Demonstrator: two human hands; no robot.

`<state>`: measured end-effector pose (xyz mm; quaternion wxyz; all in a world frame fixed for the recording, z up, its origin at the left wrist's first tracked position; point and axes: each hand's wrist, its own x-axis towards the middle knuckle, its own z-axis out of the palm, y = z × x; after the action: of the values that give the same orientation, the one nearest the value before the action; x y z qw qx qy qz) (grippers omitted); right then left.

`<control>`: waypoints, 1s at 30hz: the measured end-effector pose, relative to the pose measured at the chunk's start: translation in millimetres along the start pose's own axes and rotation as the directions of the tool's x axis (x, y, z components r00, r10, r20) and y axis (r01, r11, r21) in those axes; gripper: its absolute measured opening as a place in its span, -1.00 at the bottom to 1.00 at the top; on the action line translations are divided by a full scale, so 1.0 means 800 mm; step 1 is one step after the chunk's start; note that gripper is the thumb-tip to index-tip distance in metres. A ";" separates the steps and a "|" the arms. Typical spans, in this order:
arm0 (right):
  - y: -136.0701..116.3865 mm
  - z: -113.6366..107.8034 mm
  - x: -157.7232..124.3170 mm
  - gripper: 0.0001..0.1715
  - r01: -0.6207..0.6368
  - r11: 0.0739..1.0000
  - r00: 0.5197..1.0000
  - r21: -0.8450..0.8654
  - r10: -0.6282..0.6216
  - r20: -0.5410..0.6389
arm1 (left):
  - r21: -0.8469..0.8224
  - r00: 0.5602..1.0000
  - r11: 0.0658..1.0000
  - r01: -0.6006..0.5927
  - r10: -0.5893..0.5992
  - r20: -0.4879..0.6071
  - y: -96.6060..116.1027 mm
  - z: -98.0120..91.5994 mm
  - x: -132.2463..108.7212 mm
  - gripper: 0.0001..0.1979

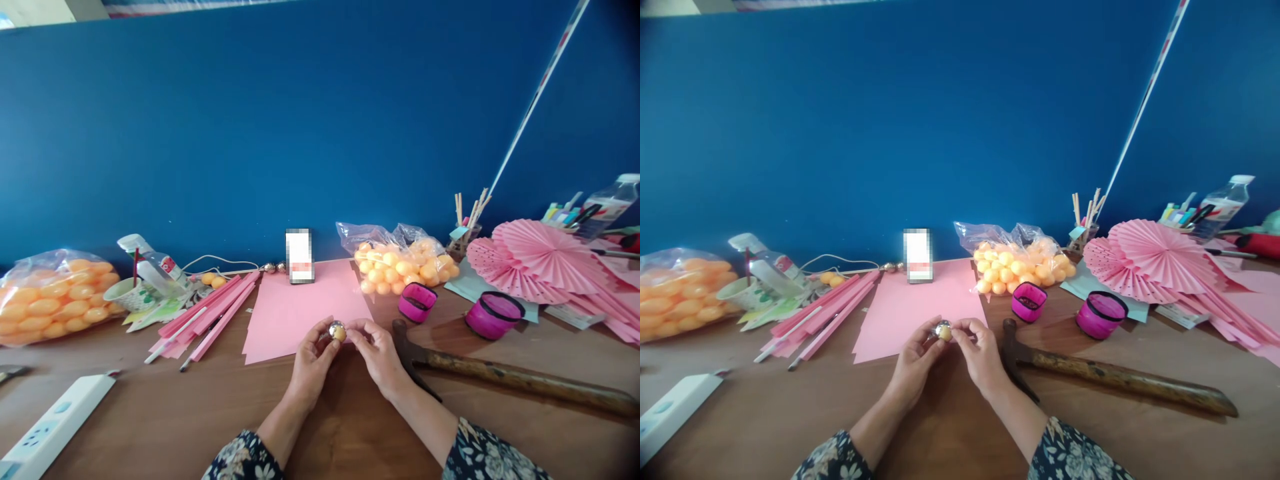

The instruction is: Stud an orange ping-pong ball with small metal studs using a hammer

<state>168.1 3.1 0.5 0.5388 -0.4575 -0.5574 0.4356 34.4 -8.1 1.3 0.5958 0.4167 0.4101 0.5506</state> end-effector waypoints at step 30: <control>0.001 0.001 -0.002 -0.74 -0.127 0.991 0.988 -0.032 0.130 0.088 | 0.082 0.998 0.995 -0.056 0.057 -0.008 -0.006 -0.003 0.003 -0.66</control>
<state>167.7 1.8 -0.9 0.4781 -0.4794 -0.5559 0.4822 34.2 -5.9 -4.2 0.5605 0.4494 0.4234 0.5520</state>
